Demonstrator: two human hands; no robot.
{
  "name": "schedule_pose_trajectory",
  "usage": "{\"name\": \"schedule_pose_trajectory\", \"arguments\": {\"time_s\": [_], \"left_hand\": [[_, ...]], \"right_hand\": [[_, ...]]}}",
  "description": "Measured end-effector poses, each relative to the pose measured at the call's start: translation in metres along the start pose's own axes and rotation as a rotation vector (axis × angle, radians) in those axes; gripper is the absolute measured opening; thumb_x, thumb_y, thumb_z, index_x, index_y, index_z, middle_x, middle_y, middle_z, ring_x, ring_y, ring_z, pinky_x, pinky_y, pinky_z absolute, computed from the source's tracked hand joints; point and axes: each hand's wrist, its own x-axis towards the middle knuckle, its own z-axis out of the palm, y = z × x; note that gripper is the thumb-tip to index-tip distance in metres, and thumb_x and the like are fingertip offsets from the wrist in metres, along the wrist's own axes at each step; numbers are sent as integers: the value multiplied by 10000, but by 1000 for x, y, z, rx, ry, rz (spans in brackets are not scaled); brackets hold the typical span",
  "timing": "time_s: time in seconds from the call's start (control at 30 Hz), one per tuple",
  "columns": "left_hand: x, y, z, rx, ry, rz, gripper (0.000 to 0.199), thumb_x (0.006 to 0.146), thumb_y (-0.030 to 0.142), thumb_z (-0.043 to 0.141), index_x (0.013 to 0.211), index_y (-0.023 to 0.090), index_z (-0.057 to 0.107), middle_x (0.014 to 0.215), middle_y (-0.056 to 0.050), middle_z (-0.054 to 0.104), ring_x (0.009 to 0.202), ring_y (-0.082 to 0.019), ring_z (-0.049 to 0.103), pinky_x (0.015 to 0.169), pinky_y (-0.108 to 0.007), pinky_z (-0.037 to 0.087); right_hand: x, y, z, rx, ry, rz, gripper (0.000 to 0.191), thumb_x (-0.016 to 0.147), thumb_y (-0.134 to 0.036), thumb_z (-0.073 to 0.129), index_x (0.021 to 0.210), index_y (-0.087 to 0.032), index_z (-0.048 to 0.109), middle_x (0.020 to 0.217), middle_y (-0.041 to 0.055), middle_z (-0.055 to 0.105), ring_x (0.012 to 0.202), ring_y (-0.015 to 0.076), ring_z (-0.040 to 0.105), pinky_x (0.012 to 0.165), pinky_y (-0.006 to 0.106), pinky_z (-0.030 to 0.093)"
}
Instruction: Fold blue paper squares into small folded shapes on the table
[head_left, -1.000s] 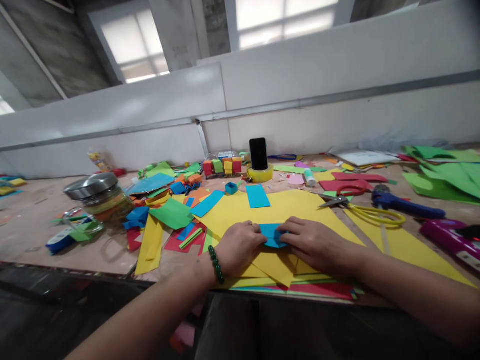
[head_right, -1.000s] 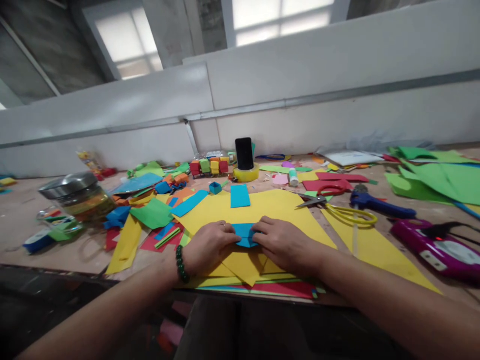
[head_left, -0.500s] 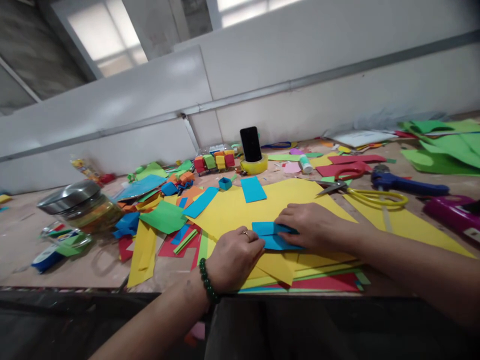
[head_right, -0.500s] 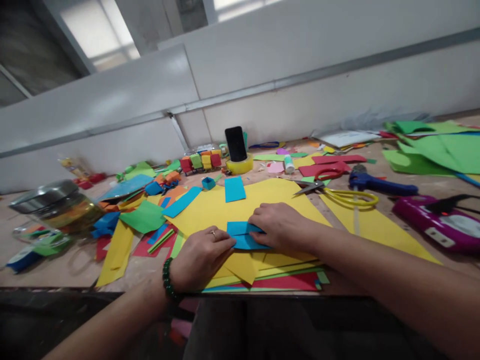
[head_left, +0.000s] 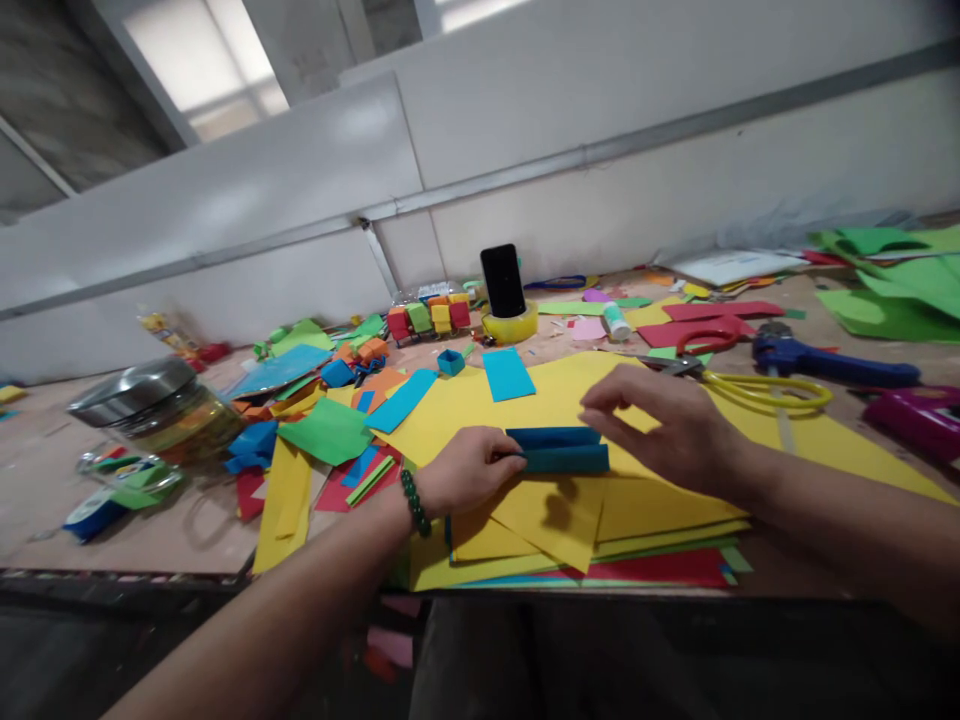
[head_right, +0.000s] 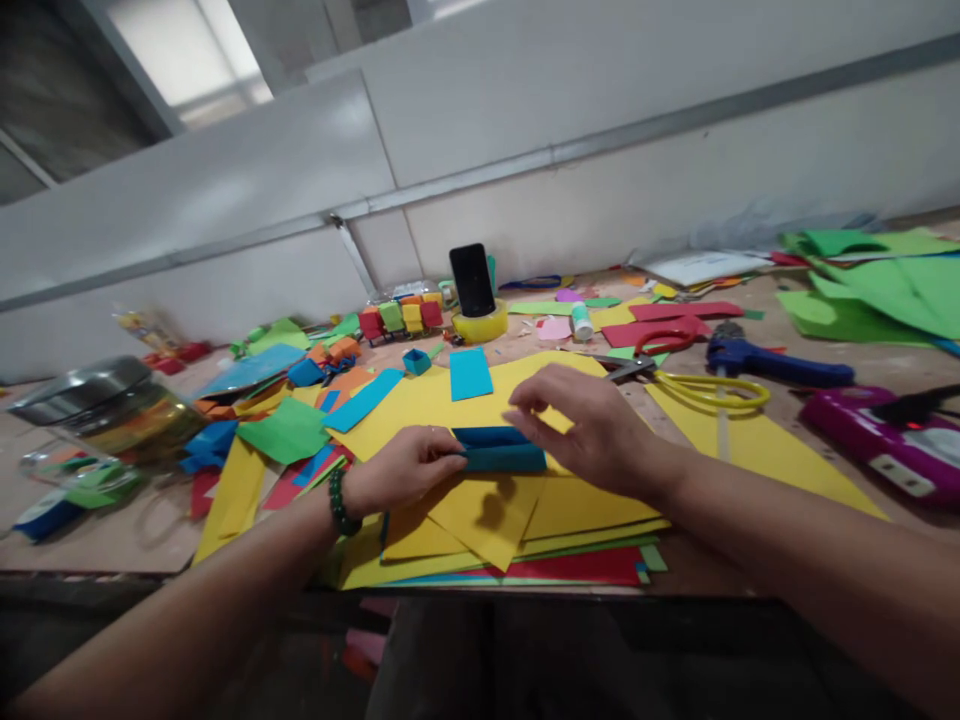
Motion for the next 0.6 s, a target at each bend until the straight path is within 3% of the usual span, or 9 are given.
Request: {"name": "schedule_pose_trajectory", "arguments": {"time_s": [0.07,0.17,0.3,0.4,0.47,0.6], "left_hand": [[9,-3,-6,-76,-98,-70,226,842,265,541,738,141,698,580,21,539,552,-99,433,517,-207,334],[18,-8,-10,-153,-164,-96,176,801,257,580,779,131,700,628,17,572,590,-99,462,530,-196,348],[22,-13,-9,-201,-144,-108,180,776,278,631,852,128,693,707,-3,629,630,-111,516,553,-201,380],[23,-12,-7,-189,-131,-118,164,784,285,635,812,130,678,653,11,599,576,-97,480,529,-202,361],[23,-10,-8,-176,-126,-123,142,787,268,635,774,131,667,633,17,585,566,-91,470,525,-200,351],[22,-8,-9,-166,-119,-80,105,801,227,621,756,137,652,644,20,594,603,-98,494,559,-197,366]], "right_hand": [[-5,-10,-2,44,-121,29,198,839,-390,640,924,-211,646,839,56,687,746,199,629,678,324,499],[-10,-8,6,35,-239,215,314,801,-389,672,1042,-191,642,941,77,697,798,216,649,694,339,519],[-10,5,16,-32,-162,259,338,792,-422,669,1038,-191,643,992,92,671,863,237,643,720,358,525],[-11,5,16,-33,-146,270,292,813,-421,654,1002,-201,625,895,63,674,731,199,640,618,316,522],[-11,-1,13,-45,-144,206,258,821,-386,659,1002,-206,621,893,60,685,736,200,651,635,321,535],[-9,-13,5,-107,-9,-128,203,854,-264,648,1054,-231,638,1061,92,687,974,238,642,821,372,527]]}}
